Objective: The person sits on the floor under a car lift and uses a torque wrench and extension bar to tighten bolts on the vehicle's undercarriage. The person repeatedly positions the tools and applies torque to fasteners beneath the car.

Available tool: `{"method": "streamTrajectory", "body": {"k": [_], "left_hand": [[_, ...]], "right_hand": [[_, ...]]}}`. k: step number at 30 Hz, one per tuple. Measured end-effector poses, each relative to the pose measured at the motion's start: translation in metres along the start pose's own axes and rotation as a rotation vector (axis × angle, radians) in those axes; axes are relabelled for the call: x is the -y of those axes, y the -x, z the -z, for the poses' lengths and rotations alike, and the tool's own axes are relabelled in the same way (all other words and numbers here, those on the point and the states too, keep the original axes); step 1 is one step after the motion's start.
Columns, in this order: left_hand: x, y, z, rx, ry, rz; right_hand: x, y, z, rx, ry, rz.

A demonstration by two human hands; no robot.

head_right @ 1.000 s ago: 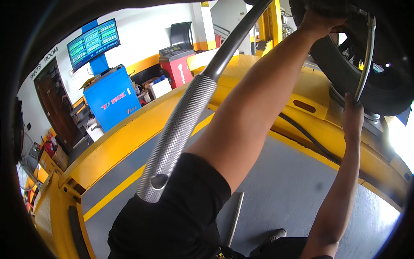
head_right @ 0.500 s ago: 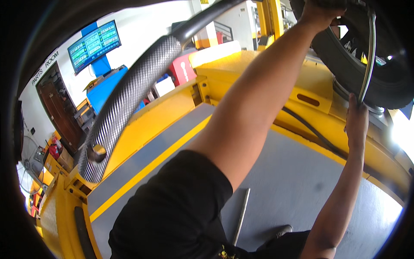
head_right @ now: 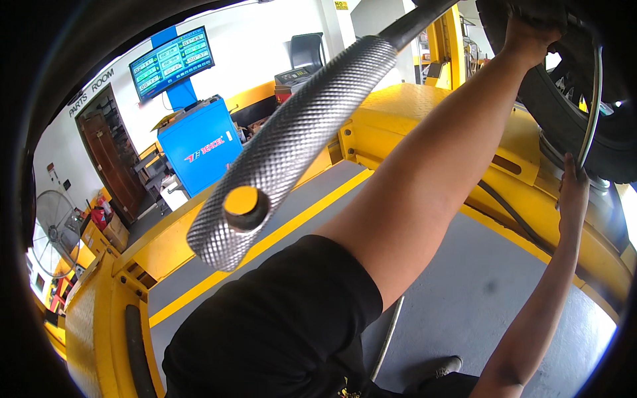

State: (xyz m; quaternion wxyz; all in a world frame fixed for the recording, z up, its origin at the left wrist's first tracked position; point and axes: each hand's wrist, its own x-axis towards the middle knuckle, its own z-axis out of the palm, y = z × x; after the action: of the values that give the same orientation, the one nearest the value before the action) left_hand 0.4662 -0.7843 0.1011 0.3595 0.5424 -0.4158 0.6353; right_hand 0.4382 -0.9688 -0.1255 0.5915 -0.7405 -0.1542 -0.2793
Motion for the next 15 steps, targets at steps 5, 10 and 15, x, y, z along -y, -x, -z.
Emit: {"method": "streamTrajectory", "body": {"k": [5, 10, 15], "left_hand": [[-0.029, 0.013, -0.016, -0.083, 0.643, 0.395], [-0.023, 0.020, 0.002, -0.157, 0.158, 0.121], [-0.034, 0.009, -0.035, -0.269, 0.539, 0.257]], "right_hand": [[-0.012, 0.005, 0.018, 0.106, -0.221, 0.123], [0.014, 0.026, 0.015, 0.233, -0.320, 0.014], [-0.011, 0.011, 0.026, 0.200, -0.307, -0.044]]}}
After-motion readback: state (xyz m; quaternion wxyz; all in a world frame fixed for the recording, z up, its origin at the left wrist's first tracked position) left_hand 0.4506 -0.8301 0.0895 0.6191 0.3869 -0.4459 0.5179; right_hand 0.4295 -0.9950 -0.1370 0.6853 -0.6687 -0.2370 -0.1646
